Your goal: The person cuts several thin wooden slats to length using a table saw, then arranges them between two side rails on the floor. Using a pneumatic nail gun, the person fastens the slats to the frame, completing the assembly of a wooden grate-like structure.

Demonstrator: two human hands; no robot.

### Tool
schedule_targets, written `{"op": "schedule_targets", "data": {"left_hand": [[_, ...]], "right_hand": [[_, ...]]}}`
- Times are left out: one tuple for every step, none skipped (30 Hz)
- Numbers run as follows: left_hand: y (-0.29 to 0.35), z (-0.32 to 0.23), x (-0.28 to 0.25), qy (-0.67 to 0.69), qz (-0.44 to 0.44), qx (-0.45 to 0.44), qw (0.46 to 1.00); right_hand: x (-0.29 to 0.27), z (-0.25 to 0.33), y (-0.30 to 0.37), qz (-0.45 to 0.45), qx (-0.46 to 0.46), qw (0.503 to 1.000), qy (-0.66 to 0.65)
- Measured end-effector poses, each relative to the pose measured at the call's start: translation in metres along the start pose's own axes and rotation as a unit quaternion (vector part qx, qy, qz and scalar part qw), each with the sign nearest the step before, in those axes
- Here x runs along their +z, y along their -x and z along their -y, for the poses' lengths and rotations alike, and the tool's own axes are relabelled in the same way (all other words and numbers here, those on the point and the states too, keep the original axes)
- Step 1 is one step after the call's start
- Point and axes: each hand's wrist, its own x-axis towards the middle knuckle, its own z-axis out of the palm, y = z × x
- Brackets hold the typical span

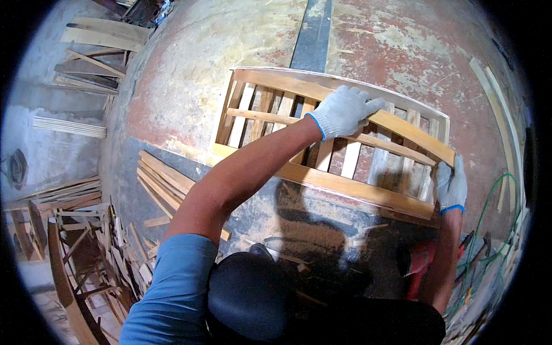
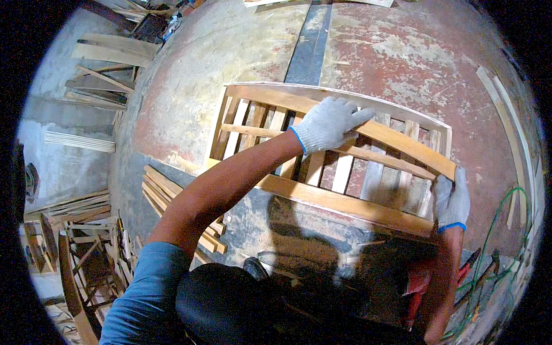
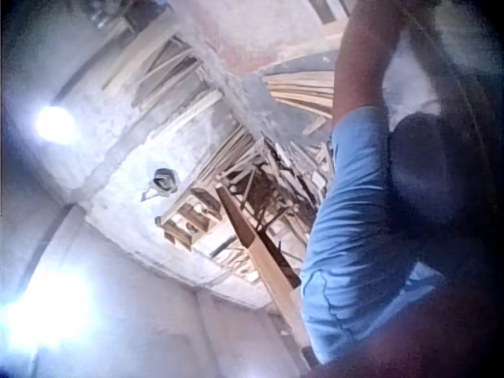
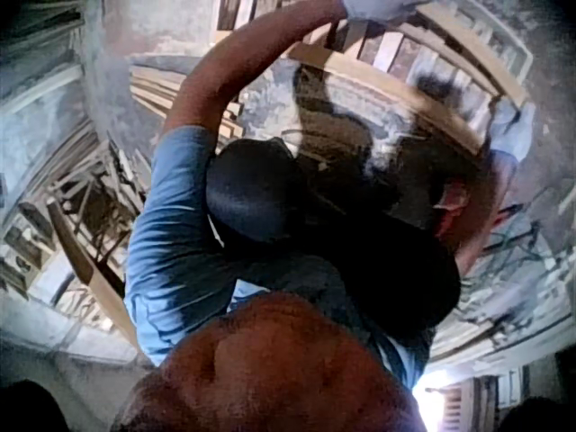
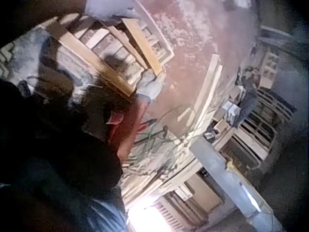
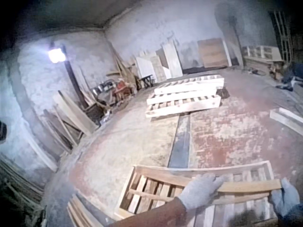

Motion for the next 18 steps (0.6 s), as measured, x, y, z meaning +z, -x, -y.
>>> {"op": "schedule_targets", "data": {"left_hand": [[0.001,0.002,0.001,0.002,-0.002,-0.001,1.0],[0.001,0.004,0.001,0.0,0.002,-0.008,1.0],[0.002,0.006,0.004,-0.002,0.006,-0.017,1.0],[0.004,0.008,0.006,-0.003,0.01,-0.026,1.0],[0.006,0.011,0.008,-0.009,0.014,-0.028,0.999],[0.006,0.014,0.008,-0.013,0.016,-0.029,0.999],[0.006,0.017,0.008,-0.017,0.018,-0.03,0.999],[0.006,0.018,0.009,-0.016,0.023,-0.03,0.999],[0.006,0.019,0.01,-0.018,0.03,-0.032,0.999],[0.006,0.021,0.01,-0.02,0.037,-0.034,0.999],[0.008,0.024,0.01,-0.03,0.034,-0.038,0.998],[0.004,0.023,0.011,-0.035,0.026,-0.038,0.998],[0.002,0.022,0.012,-0.039,0.018,-0.037,0.998],[0.001,0.021,0.012,-0.022,0.003,-0.038,0.999],[-0.004,0.019,0.013,-0.009,-0.011,-0.032,0.999],[-0.003,0.02,0.014,-0.022,-0.017,-0.028,0.999],[-0.007,0.019,0.018,-0.023,-0.033,-0.015,0.999],[-0.002,0.023,0.023,-0.036,-0.034,-0.023,0.998]], "right_hand": [[-0.001,-0.002,-0.004,0.015,-0.012,0.999,0.028],[-0.002,-0.004,-0.008,0.029,-0.024,0.998,0.056],[0.001,-0.008,-0.009,0.028,-0.051,0.994,0.097],[0.003,-0.01,-0.012,0.021,-0.049,0.994,0.098],[0.005,-0.013,-0.015,0.013,-0.047,0.994,0.1],[0.005,-0.012,-0.02,-0.001,-0.019,0.998,0.063],[0.005,-0.012,-0.023,-0.005,-0.005,0.999,0.044],[0.004,-0.013,-0.026,-0.01,0.008,1.0,0.024],[0.006,-0.016,-0.028,-0.002,0.01,1.0,0.02],[0.008,-0.019,-0.03,0.003,0.013,1.0,0.014],[0.011,-0.022,-0.033,0.008,0.016,1.0,0.007],[0.013,-0.017,-0.035,0.004,0.017,1.0,0.005],[0.014,-0.013,-0.036,-0.001,0.016,1.0,0.001],[0.011,-0.014,-0.037,0.029,-0.07,0.986,0.145],[0.001,-0.016,-0.039,0.054,-0.155,0.943,0.289],[-0.001,-0.015,-0.034,0.067,-0.207,0.893,0.394],[-0.007,-0.007,-0.027,0.062,-0.266,0.825,0.496],[0.009,-0.007,-0.012,0.049,-0.297,0.774,0.558]]}}
